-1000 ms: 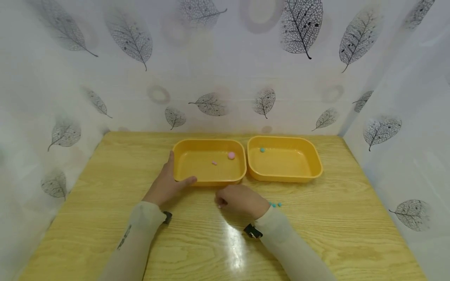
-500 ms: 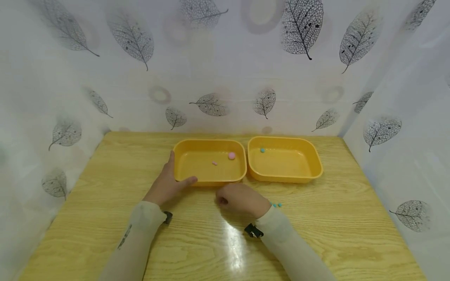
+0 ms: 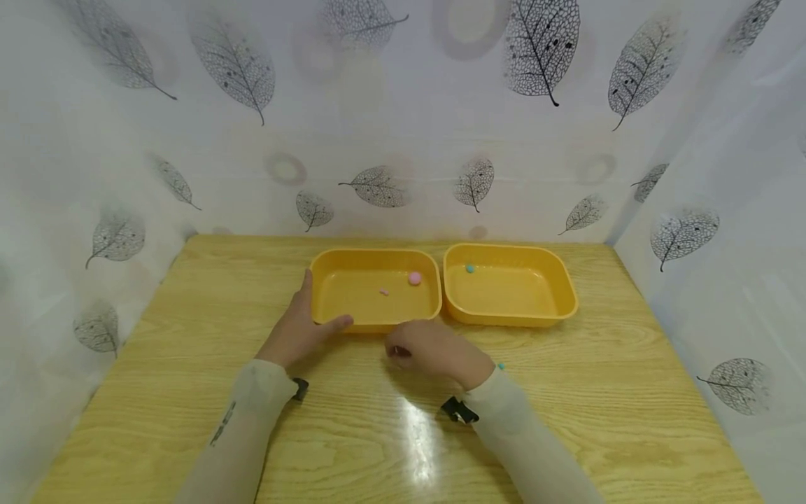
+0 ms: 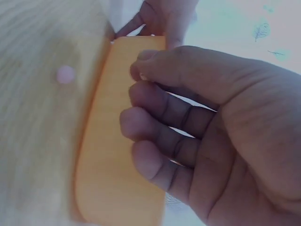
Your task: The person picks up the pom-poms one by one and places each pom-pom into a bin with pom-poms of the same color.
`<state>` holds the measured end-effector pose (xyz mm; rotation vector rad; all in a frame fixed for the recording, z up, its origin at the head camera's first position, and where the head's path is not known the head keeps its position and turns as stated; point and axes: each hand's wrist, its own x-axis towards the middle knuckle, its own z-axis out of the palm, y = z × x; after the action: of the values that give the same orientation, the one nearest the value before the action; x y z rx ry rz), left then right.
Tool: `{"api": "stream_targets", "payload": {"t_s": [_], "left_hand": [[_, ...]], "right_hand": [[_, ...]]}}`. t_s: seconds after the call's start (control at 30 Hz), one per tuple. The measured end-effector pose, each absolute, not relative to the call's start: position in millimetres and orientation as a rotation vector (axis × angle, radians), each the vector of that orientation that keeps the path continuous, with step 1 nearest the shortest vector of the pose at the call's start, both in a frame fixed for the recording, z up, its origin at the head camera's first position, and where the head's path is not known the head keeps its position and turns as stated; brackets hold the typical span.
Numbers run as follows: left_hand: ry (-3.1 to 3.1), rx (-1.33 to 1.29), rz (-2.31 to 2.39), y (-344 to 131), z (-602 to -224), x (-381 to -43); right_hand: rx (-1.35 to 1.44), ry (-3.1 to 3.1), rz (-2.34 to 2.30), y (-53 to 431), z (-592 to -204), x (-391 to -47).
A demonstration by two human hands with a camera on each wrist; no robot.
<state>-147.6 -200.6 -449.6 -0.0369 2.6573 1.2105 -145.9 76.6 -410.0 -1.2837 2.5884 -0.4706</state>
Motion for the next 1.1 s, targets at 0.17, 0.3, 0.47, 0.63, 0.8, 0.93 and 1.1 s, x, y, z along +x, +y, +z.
{"api": "stream_targets", "payload": {"t_s": [0.17,0.3,0.47,0.63,0.8,0.93,1.1], "left_hand": [[2.657,-0.042,1.201,-200,-448,-147],[2.657,-0.038,1.201,-199,-446,-147],[2.655,-0.043,1.209,-197,-444,-146],[2.659,-0.035,1.208,-198,-444,-145],[2.667,-0.02,1.198,-198,-443,-146],[2.67,-0.024,1.198,-198,-444,-146],[2.676,-0.023,1.207,-199,-447,-147]], "right_hand": [[-1.358,2.678,-0.476,82,-395,-143],[-1.36,2.79,-0.478,86,-390,-143],[-1.27,2.894,-0.529,91,-389,-146],[-1.132,3.007,-0.621,96,-385,-150],[-1.002,3.054,-0.724,102,-379,-153],[-0.942,3.066,-0.736,105,-379,-156],[-0.919,3.08,-0.739,107,-381,-158]]}}
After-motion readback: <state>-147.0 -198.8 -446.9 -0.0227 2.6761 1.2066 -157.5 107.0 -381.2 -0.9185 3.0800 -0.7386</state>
